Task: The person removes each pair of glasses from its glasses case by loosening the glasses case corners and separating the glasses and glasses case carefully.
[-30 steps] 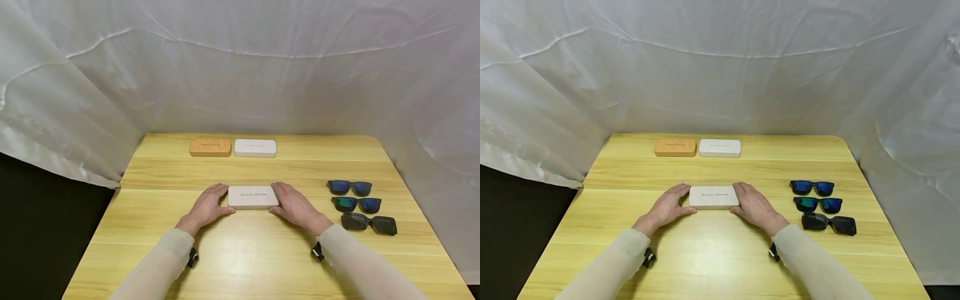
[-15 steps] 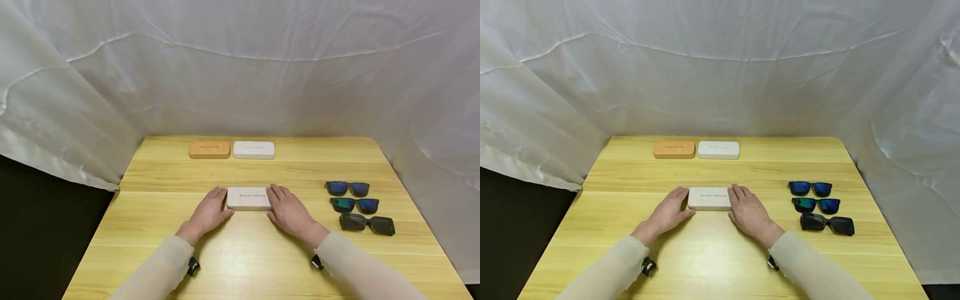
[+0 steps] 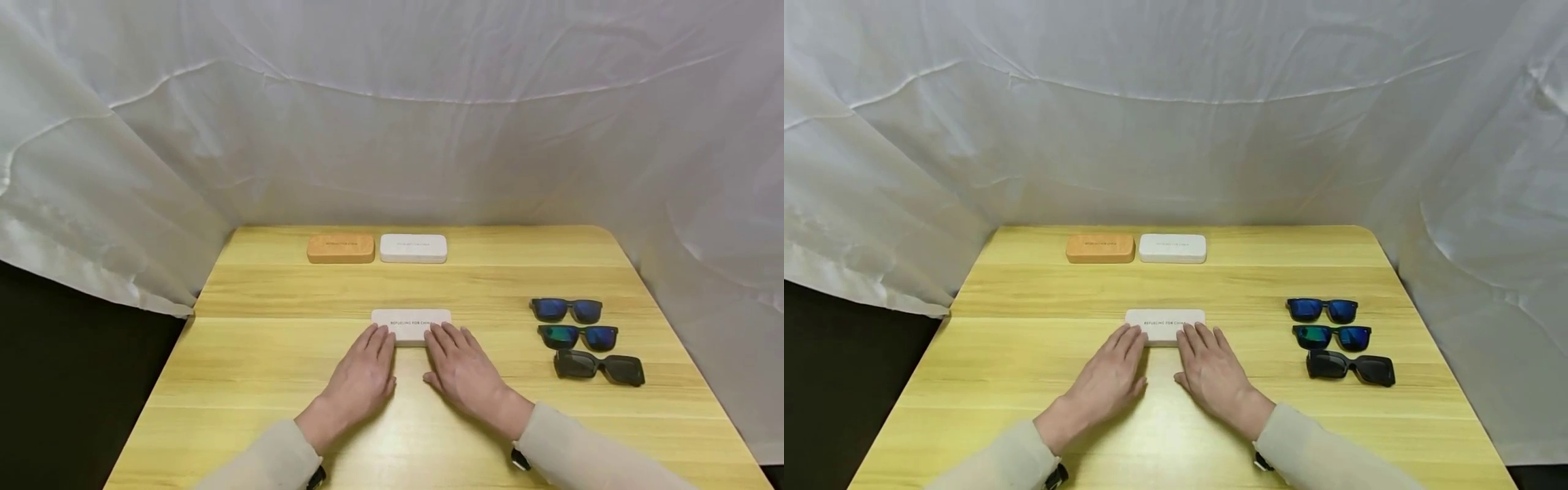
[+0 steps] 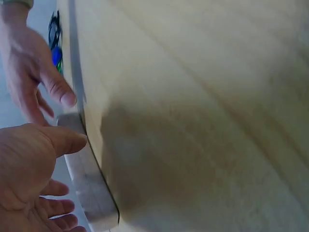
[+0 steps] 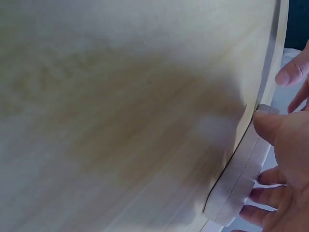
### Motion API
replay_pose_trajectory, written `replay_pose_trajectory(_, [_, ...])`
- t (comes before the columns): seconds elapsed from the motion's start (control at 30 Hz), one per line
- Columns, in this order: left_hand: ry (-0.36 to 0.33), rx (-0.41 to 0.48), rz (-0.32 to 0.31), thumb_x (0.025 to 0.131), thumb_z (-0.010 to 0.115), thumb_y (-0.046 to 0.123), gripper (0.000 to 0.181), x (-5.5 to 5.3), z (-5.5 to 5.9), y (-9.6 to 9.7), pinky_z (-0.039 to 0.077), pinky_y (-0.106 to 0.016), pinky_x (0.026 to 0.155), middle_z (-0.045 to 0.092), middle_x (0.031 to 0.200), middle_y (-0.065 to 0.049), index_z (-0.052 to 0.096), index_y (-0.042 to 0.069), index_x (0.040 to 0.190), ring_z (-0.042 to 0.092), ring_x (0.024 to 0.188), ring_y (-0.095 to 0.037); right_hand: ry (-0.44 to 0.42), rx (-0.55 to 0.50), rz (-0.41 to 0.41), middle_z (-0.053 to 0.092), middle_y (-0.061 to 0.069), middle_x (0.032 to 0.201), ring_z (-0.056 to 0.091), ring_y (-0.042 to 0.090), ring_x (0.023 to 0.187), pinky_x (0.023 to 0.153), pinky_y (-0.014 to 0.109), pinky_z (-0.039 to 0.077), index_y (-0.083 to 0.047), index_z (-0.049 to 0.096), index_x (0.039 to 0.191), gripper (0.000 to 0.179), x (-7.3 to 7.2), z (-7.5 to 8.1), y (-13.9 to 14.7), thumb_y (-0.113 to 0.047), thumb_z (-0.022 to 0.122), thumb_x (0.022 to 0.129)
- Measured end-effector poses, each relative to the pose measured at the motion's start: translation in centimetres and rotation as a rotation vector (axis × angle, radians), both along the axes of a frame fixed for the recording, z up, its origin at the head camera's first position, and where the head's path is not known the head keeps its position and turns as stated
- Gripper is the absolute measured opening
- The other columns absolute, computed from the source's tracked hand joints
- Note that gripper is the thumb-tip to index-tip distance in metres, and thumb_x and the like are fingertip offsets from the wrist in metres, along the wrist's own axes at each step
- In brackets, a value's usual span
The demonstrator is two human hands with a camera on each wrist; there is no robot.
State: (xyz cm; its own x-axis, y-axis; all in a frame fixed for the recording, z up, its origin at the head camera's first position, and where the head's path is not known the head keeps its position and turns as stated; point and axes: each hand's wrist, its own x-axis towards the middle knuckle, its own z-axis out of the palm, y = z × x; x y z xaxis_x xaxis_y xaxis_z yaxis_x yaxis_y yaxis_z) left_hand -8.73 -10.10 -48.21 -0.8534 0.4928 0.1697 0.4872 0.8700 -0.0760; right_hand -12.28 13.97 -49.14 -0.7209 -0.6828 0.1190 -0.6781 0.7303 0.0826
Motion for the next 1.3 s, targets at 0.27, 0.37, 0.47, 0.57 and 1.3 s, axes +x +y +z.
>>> replay_pose_trajectory(0.27, [-0.080,0.013,0.025,0.102,0.068,0.040,0.073,-0.6,-0.7,0.9,0.038,-0.048,0.127,0.048,0.161,-0.023,0.048,-0.006,0.154,0.043,0.152,-0.037,-0.019,0.007,-0.023,0.047,0.020,0.162,0.046,0.039,0.150,0.123,0.062,0.038,0.002,0.047,0.156,0.073,-0.2,-0.2,0.2,-0.049,0.059,0.106])
replay_pose_trajectory(0.37, [-0.109,0.044,0.024,0.102,0.068,0.039,0.074,-1.6,-0.7,1.1,0.037,-0.050,0.127,0.045,0.162,-0.024,0.045,-0.007,0.155,0.040,0.154,-0.039,-0.015,0.001,-0.029,0.046,0.022,0.162,0.045,0.040,0.150,0.123,0.062,0.038,0.004,0.046,0.156,0.073,-1.0,-0.4,0.1,-0.048,0.059,0.106])
replay_pose_trajectory(0.47, [-0.137,0.050,0.028,0.102,0.068,0.039,0.076,-2.9,-0.5,1.2,0.036,-0.051,0.128,0.042,0.163,-0.025,0.042,-0.008,0.156,0.038,0.154,-0.040,-0.004,0.006,-0.041,0.045,0.022,0.162,0.045,0.040,0.151,0.123,0.062,0.039,0.005,0.045,0.156,0.074,-2.2,-0.6,0.0,-0.048,0.059,0.107])
replay_pose_trajectory(0.57, [-0.171,0.041,0.040,0.103,0.067,0.040,0.077,-4.4,-0.4,1.4,0.033,-0.051,0.129,0.039,0.165,-0.025,0.040,-0.007,0.158,0.036,0.156,-0.040,-0.006,0.020,-0.059,0.044,0.022,0.164,0.043,0.040,0.152,0.123,0.062,0.038,0.005,0.043,0.157,0.075,-3.5,-0.7,-0.1,-0.048,0.058,0.107])
replay_pose_trajectory(1.3, [-0.301,-0.020,0.129,0.106,0.061,0.041,0.083,-10.5,-0.5,1.6,0.020,-0.046,0.135,0.020,0.175,-0.017,0.022,0.000,0.167,0.017,0.164,-0.032,-0.102,0.021,-0.140,0.029,0.020,0.171,0.029,0.038,0.159,0.129,0.061,0.027,0.001,0.028,0.165,0.080,-9.1,-1.0,-0.7,-0.049,0.055,0.109])
